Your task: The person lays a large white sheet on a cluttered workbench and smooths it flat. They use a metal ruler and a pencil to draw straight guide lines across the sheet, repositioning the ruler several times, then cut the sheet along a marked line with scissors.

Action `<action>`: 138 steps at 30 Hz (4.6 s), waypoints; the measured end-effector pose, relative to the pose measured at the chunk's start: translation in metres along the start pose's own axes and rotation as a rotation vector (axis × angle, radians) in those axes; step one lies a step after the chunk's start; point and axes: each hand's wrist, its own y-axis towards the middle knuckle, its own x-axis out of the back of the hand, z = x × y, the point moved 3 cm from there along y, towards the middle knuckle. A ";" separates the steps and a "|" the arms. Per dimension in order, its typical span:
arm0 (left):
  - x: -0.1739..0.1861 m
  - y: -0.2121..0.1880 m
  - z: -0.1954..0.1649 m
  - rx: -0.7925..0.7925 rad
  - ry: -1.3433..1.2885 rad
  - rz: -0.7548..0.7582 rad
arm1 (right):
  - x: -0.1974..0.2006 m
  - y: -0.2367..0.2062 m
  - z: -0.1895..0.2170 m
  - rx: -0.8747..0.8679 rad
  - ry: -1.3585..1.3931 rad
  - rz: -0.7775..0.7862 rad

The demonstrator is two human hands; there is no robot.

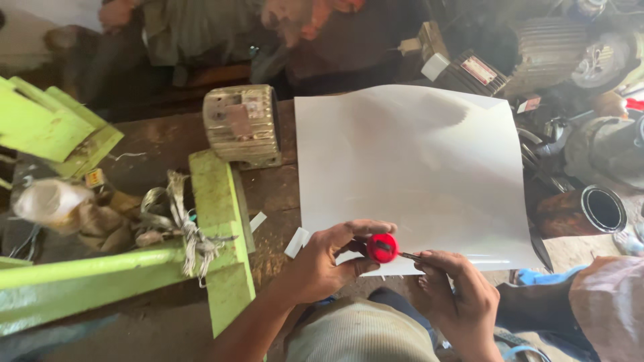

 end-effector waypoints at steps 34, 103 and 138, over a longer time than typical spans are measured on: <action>-0.242 -0.083 0.059 0.077 0.300 -0.242 | 0.125 -0.166 -0.070 -0.013 0.158 0.107; -0.233 -0.080 0.015 -0.070 0.386 -0.217 | 0.105 -0.150 -0.059 0.208 0.145 0.186; -0.023 -0.082 0.040 0.194 0.030 -0.181 | -0.079 -0.102 -0.023 -0.728 0.773 0.407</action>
